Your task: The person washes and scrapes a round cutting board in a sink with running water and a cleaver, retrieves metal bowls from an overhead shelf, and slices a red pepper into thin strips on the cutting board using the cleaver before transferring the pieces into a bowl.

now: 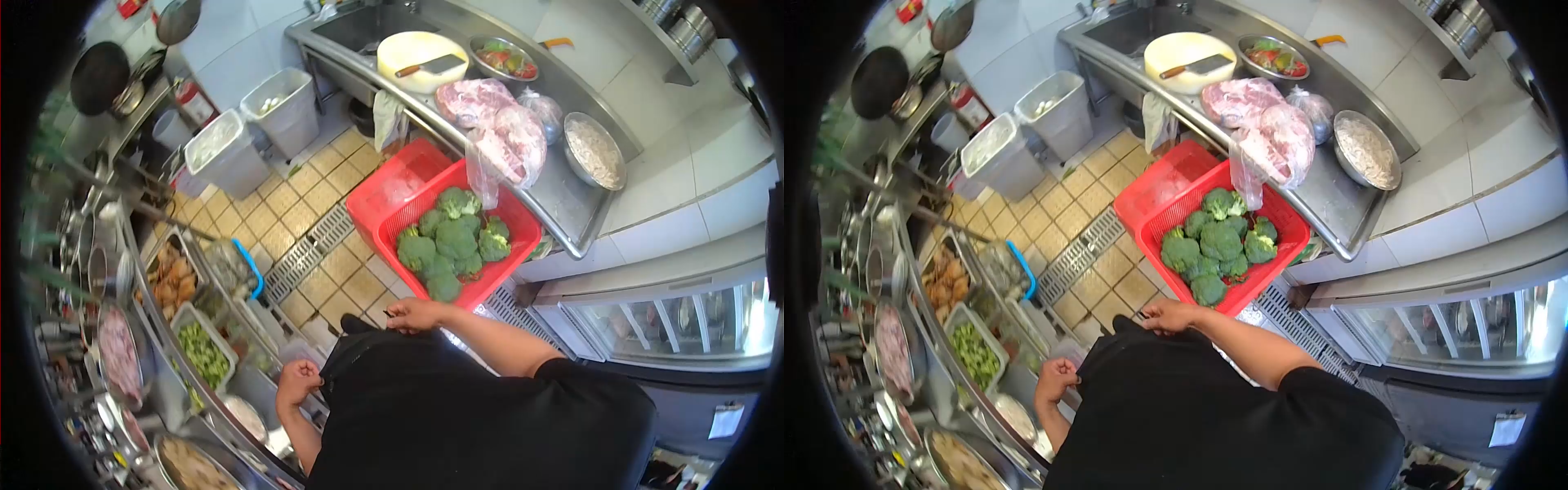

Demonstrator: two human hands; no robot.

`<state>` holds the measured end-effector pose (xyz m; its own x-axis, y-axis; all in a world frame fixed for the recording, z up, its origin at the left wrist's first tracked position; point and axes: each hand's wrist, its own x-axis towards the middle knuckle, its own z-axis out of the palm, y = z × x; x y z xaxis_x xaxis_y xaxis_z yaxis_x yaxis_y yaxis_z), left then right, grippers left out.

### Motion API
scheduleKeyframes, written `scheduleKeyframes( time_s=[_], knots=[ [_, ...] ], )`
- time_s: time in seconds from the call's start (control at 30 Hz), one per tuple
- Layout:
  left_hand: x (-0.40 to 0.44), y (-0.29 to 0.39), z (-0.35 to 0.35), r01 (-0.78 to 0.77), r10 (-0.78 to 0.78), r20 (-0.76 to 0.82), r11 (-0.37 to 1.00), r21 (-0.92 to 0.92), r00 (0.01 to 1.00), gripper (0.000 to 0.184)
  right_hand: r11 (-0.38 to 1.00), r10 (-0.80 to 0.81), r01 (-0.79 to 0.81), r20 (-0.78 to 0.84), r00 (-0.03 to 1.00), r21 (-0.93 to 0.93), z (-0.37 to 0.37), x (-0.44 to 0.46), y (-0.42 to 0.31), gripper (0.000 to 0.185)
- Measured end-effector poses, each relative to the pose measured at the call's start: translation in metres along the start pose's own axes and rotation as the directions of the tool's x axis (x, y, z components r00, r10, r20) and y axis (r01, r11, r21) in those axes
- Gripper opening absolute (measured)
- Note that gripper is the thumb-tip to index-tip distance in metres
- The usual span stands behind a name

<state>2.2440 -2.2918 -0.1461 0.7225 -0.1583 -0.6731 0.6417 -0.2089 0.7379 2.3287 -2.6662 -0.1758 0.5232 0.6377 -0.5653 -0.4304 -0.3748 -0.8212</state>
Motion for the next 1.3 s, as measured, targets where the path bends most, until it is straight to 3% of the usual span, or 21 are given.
scheduleKeyframes(
  time_s=[0.1,0.17,0.27,0.43,0.5,0.6,0.7,0.83,0.9,0.97,1.0,1.03,1.1,1.17,1.23,1.3],
  knots=[
    [0.035,0.022,-0.041,0.014,-0.009,0.093,0.998,-0.056,0.996,0.017,0.999,-0.045,0.045,-0.115,0.992,-0.001,-0.005,0.006,-0.011,0.023],
    [0.052,0.047,-0.062,0.029,-0.028,0.135,1.0,-0.005,0.99,0.016,0.985,0.014,0.022,-0.207,0.978,0.173,-0.003,0.014,-0.017,0.021],
    [0.09,0.089,-0.089,0.048,-0.051,0.214,0.999,0.022,0.975,0.015,0.974,0.053,0.014,-0.287,0.957,0.227,-0.009,0.032,-0.042,0.02],
    [0.16,0.14,-0.143,0.05,-0.071,0.23,0.994,0.095,0.971,0.014,0.943,0.096,0.034,-0.371,0.924,0.33,-0.044,0.1,-0.07,0.018],
    [0.188,0.169,-0.167,0.009,-0.016,0.213,0.999,0.032,0.977,0.014,0.947,0.073,0.061,-0.397,0.915,0.316,-0.069,0.135,-0.094,0.018],
    [0.216,0.212,-0.203,-0.011,-0.002,0.167,0.997,0.077,0.986,0.016,0.945,-0.011,0.155,-0.447,0.895,0.287,-0.113,0.188,-0.133,0.02],
    [0.232,0.249,-0.234,-0.029,0.022,0.125,0.998,0.051,0.992,0.017,0.948,-0.134,0.222,-0.346,0.928,0.228,-0.154,0.25,-0.182,0.021],
    [0.238,0.267,-0.27,-0.041,0.041,0.043,0.999,-0.009,0.998,0.018,0.98,-0.148,0.158,-0.085,0.985,0.122,-0.178,0.336,-0.244,0.025],
    [0.246,0.283,-0.295,0.006,-0.006,0.037,1.0,0.009,0.999,0.019,0.985,-0.124,0.125,-0.017,0.992,0.12,-0.188,0.376,-0.266,0.025],
    [0.276,0.311,-0.311,0.051,-0.053,0.036,0.998,0.044,0.998,0.019,0.99,-0.138,0.138,0.006,0.99,-0.02,-0.204,0.402,-0.288,0.027],
    [0.295,0.328,-0.319,0.025,-0.028,0.064,0.998,0.056,0.998,0.019,0.968,-0.198,0.186,-0.056,0.979,-0.169,-0.213,0.406,-0.301,0.029],
    [0.314,0.345,-0.327,0.0,-0.007,0.093,0.997,0.075,0.996,0.019,0.973,-0.193,0.177,-0.1,0.976,-0.146,-0.22,0.415,-0.3,0.029],
    [0.368,0.388,-0.339,-0.02,-0.005,0.186,0.991,0.133,0.983,0.019,0.909,-0.354,0.234,-0.341,0.871,-0.344,-0.24,0.435,-0.304,0.029],
    [0.429,0.425,-0.349,-0.036,-0.111,0.355,0.923,0.383,0.928,0.019,0.921,-0.381,0.295,-0.42,0.824,-0.255,-0.268,0.435,-0.308,0.025],
    [0.487,0.452,-0.352,-0.069,-0.166,0.453,0.886,0.458,0.876,0.019,0.957,-0.257,0.284,-0.608,0.751,-0.054,-0.29,0.42,-0.308,0.021],
    [0.529,0.483,-0.349,-0.208,-0.232,0.595,0.79,0.577,0.769,0.02,0.958,-0.152,0.284,-0.784,0.601,0.031,-0.302,0.399,-0.298,0.016]
  ],
)
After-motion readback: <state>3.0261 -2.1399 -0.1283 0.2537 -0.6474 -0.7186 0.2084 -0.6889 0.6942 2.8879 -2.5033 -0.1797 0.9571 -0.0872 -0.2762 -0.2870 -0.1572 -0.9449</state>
